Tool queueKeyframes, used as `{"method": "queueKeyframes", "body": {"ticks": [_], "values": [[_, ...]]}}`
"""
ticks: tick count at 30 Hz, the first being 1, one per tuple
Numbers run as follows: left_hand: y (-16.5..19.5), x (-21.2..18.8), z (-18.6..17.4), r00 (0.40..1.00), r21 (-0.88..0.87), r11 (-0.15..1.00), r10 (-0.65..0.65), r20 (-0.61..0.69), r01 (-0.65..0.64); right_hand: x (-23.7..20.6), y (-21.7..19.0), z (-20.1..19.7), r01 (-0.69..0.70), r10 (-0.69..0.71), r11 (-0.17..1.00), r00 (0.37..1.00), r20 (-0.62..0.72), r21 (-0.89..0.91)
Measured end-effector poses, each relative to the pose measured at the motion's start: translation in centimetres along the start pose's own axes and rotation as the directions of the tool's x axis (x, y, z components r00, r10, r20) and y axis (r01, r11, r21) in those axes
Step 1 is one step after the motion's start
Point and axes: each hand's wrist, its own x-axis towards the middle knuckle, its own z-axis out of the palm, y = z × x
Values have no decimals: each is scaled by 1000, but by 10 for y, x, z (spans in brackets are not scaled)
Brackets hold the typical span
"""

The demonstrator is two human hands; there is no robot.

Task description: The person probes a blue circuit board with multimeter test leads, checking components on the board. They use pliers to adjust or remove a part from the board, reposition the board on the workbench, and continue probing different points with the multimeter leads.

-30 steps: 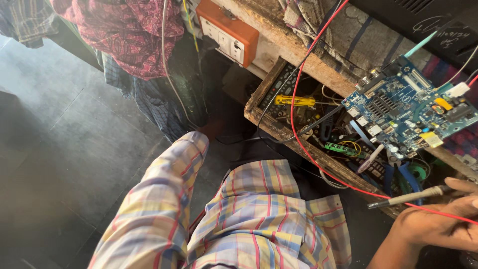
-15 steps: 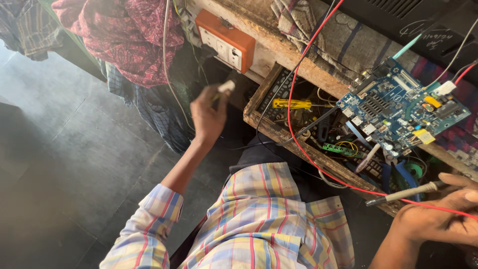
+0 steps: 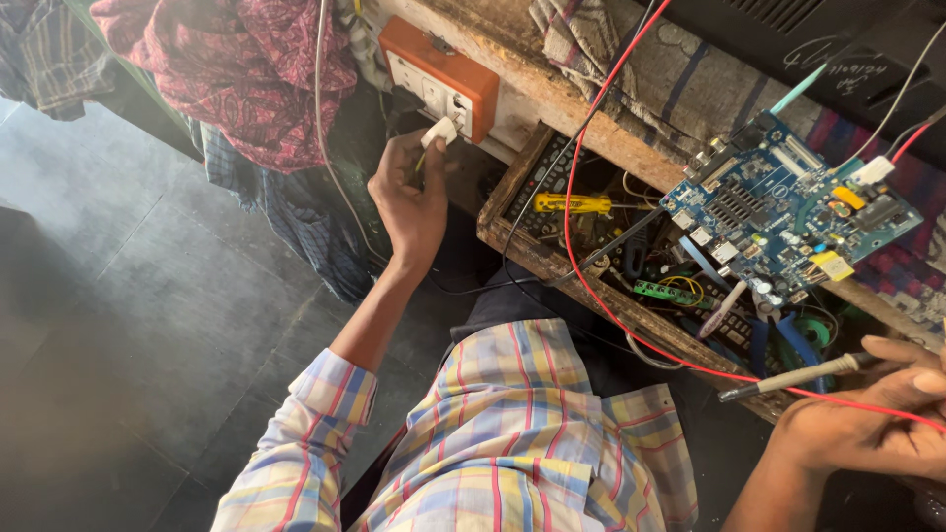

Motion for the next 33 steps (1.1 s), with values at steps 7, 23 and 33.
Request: {"method": "queueKeyframes", "body": {"ticks": [7, 23, 33], "values": [[0, -1, 1, 999, 86, 996, -37, 10, 36, 7, -7, 0, -62, 61, 997, 998, -22, -41], [9, 21, -23, 955, 431, 855, 287, 72, -289, 14, -17, 5, 41, -41, 999, 999, 6, -3], [-12, 50, -45, 944, 529, 782, 251, 216, -329, 9, -10, -2, 19, -20, 1000, 999, -26, -16]]}}
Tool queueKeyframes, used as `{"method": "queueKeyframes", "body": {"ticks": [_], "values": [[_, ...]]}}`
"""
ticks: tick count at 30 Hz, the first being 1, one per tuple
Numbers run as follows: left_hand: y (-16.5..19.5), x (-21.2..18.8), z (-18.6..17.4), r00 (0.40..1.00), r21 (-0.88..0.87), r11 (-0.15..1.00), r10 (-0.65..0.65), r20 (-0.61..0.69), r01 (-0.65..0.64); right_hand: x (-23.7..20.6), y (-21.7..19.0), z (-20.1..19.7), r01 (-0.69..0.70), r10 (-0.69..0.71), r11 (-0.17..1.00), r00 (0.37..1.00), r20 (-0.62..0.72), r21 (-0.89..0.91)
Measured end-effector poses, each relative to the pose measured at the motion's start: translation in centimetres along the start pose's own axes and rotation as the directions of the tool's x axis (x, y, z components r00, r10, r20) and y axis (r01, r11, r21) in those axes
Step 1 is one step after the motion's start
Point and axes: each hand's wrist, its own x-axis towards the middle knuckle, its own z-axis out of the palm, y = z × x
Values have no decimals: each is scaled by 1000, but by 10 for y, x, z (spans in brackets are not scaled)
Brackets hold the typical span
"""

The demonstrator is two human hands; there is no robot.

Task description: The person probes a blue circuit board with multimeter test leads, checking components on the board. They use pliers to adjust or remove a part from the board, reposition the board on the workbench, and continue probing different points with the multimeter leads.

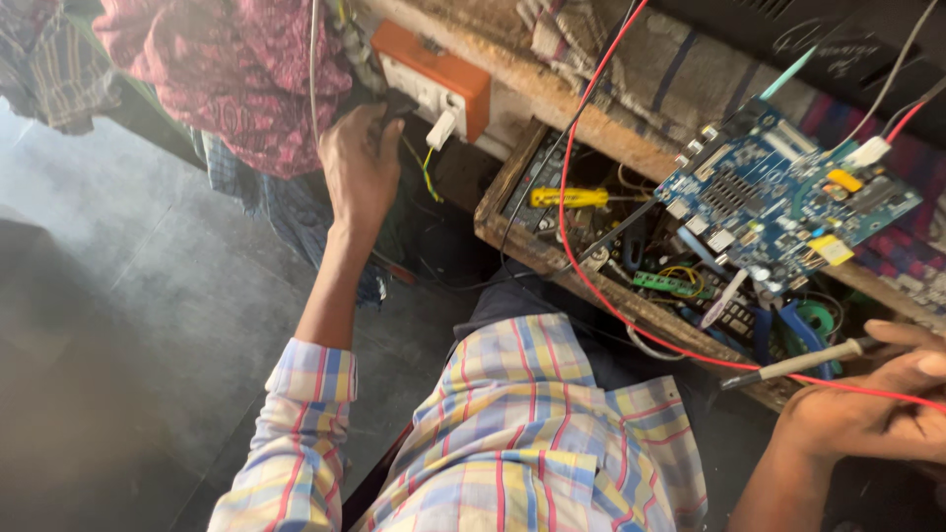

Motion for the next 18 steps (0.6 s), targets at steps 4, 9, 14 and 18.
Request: {"method": "queueKeyframes", "body": {"ticks": [4, 9, 14, 18], "values": [[-2, -6, -2, 999, 25, 999, -32, -10, 33, 0, 2, 1, -1, -1, 998, 1000, -28, -60], [11, -22, -31, 991, -73, 989, -130, 28, 132, 5, -13, 13, -61, 57, 997, 995, -80, -45], [45, -63, -54, 1000, -169, 986, 18, 8, -16, 15, -33, 8, 44, -46, 996, 999, -18, -75], [100, -113, -44, 991, -325, 938, 130, 18, -117, 20, -39, 12, -15, 17, 1000, 996, -84, 17]]}}
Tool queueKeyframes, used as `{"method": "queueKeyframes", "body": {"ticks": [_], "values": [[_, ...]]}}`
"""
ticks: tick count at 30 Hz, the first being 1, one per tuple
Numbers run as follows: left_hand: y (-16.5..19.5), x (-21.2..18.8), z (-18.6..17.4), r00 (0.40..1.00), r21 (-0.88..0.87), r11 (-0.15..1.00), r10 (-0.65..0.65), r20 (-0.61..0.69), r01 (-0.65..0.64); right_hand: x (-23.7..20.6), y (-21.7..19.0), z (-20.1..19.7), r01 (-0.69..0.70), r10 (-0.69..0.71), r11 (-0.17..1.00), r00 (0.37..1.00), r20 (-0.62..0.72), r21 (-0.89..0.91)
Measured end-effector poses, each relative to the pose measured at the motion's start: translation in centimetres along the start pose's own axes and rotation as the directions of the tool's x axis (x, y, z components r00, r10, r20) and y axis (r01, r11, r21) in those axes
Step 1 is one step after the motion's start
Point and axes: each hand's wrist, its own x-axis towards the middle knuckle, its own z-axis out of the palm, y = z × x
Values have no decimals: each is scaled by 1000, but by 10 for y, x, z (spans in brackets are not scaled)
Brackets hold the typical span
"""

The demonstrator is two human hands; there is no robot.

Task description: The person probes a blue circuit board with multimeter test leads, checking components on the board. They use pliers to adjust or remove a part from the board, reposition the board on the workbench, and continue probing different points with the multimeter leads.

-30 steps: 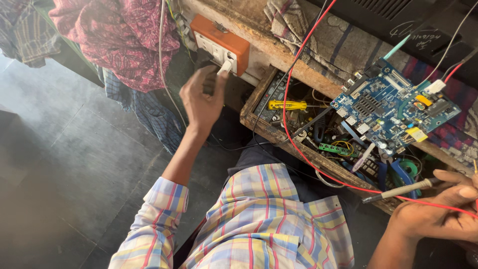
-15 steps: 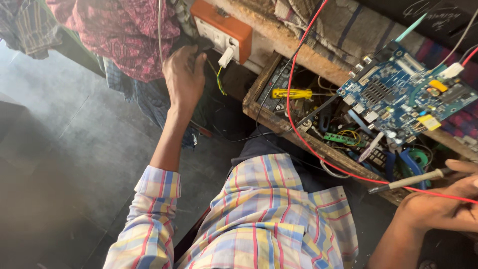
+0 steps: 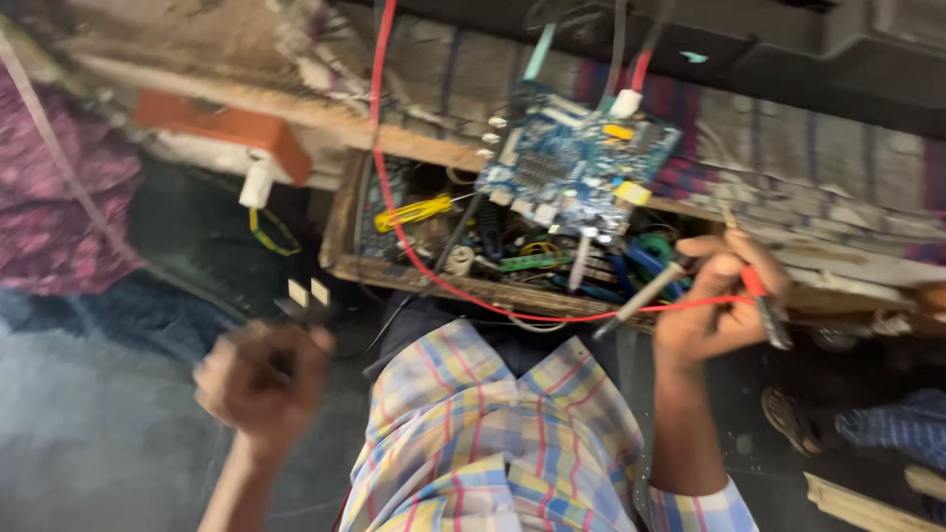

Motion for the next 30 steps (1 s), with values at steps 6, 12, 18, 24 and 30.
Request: {"method": "queueKeyframes", "body": {"ticks": [6, 12, 18, 24, 30], "values": [[77, -34, 60, 787, -517, 852, 263, 558, 81, 7, -12, 3, -23, 23, 999, 1000, 9, -36], [95, -21, 112, 346, -411, 885, 324, 881, 218, 9, -13, -1, -47, 47, 999, 999, 11, -19], [100, -21, 144, 351, -472, 870, 402, 846, 141, 13, -12, 0, -60, 60, 998, 998, -1, 17], [111, 2, 137, 271, -604, 783, 556, 786, 148, 12, -9, -5, -101, 101, 989, 995, 13, 106], [116, 52, 136, 647, -645, 748, 414, 640, 160, 6, 1, -10, -72, 72, 997, 997, 12, 11]]}}
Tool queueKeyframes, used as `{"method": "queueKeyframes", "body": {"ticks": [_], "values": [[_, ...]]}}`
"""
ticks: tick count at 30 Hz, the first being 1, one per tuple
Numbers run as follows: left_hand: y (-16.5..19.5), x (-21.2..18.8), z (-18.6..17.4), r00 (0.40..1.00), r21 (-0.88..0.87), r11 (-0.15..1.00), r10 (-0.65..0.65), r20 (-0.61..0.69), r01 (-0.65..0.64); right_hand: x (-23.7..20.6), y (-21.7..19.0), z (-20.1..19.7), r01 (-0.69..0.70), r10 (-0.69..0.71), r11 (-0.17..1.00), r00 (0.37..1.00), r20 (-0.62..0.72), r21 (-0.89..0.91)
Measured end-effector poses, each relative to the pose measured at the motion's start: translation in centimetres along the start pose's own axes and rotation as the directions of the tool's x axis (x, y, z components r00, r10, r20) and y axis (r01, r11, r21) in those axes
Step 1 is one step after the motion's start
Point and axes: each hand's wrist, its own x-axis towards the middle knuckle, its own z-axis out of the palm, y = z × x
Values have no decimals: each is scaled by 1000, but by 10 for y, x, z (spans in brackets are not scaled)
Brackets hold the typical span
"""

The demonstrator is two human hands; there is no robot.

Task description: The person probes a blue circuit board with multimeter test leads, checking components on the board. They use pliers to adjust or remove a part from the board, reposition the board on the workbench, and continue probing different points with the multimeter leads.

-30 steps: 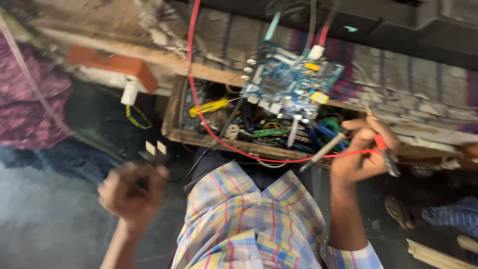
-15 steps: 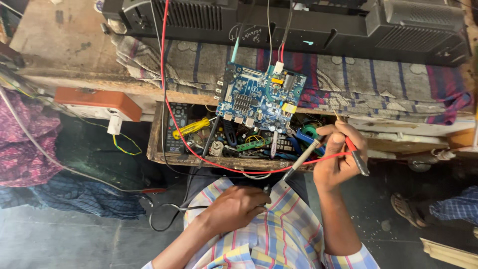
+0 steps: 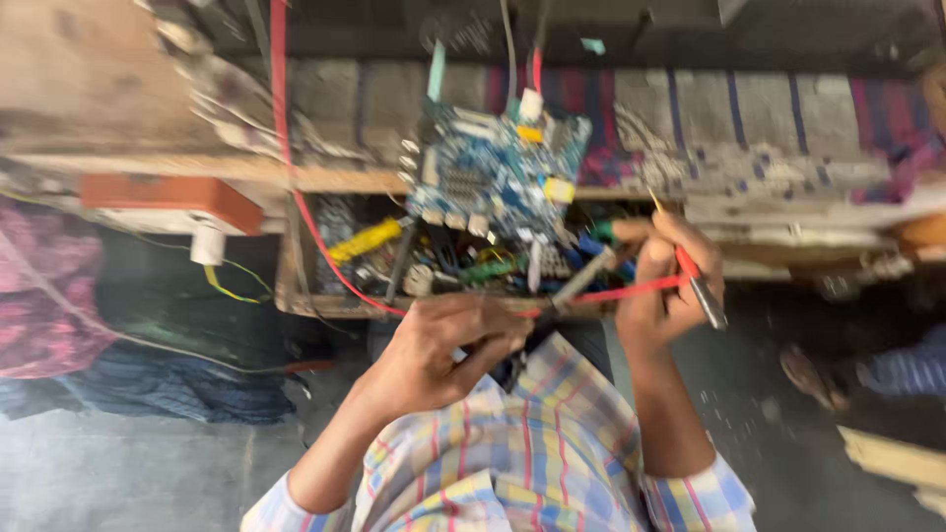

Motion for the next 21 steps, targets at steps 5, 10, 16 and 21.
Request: {"method": "queueKeyframes", "body": {"ticks": [5, 10, 16, 21], "values": [[10, 39, -13, 983, 268, 946, 166, 76, -181, 5, -7, 2, 43, -43, 999, 999, 5, 2], [16, 62, -38, 944, 462, 824, 298, 141, -329, 7, -2, 6, 83, -80, 991, 996, -29, 105], [2, 146, -168, 892, 664, 709, 430, -139, -238, 7, 1, 5, 62, -56, 988, 997, -47, 139], [-14, 234, -267, 937, 828, 536, 347, -40, -163, 7, -6, 7, -54, 63, 972, 998, -30, 227]]}}
